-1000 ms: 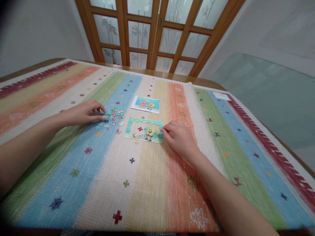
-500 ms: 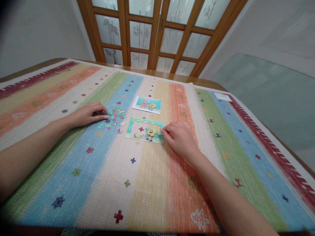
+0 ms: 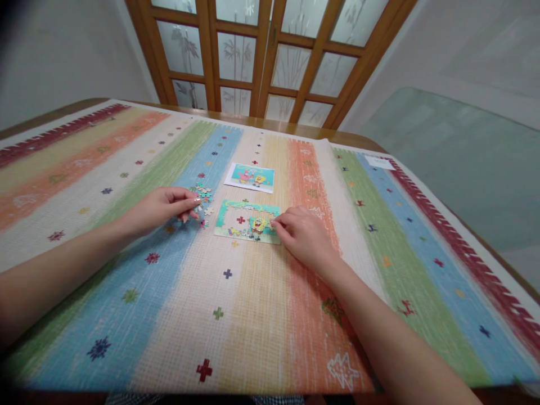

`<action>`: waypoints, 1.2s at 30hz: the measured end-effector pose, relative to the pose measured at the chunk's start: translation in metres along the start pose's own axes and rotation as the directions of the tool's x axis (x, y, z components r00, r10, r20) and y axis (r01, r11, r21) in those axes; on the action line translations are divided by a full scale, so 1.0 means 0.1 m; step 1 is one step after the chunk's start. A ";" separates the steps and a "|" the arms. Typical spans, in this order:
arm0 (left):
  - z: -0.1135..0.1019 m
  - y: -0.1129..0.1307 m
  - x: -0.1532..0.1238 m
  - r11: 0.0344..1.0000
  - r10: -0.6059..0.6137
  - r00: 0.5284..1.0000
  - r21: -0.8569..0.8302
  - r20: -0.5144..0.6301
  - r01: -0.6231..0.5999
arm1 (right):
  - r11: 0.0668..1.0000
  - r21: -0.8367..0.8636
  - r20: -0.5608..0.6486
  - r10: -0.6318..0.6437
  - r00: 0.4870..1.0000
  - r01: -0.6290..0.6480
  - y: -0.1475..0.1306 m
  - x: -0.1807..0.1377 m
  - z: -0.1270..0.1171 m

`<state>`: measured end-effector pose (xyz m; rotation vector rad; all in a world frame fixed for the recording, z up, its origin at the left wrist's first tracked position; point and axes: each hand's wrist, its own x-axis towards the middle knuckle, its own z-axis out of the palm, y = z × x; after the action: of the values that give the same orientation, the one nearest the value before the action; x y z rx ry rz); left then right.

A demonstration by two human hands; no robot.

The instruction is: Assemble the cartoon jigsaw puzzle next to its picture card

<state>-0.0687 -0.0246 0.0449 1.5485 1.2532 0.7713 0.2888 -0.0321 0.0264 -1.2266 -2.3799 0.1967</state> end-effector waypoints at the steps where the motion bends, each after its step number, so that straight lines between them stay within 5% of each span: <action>1: 0.07 0.04 -0.03 0.999 -0.012 0.999 -0.031 0.033 0.013 | 1.000 0.011 -0.006 -0.001 1.000 0.001 -0.01 0.00 0.00; 15: 0.48 0.14 -0.30 0.994 0.027 0.959 -0.109 0.283 0.004 | 0.969 0.229 -0.040 -0.087 0.995 0.093 -0.55 -0.04 0.06; 25: 0.63 0.16 -0.39 0.994 0.060 0.951 -0.107 0.303 -0.029 | 0.948 0.307 -0.007 -0.084 0.996 0.082 -0.83 -0.09 0.14; 31: 0.60 0.14 -0.36 0.982 0.013 0.939 -0.180 0.344 0.053 | 0.920 0.079 -0.176 -0.366 0.914 0.384 -0.71 -0.10 0.14; 36: 0.62 0.13 -0.38 0.934 -0.031 0.894 -0.306 0.446 0.185 | 0.873 -0.047 -0.073 -0.488 0.870 0.485 -0.66 -0.13 0.08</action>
<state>-0.0191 -0.0786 0.0394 1.2597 0.8146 0.4969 0.2430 -0.0816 0.0364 -0.5914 -2.5332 -0.0487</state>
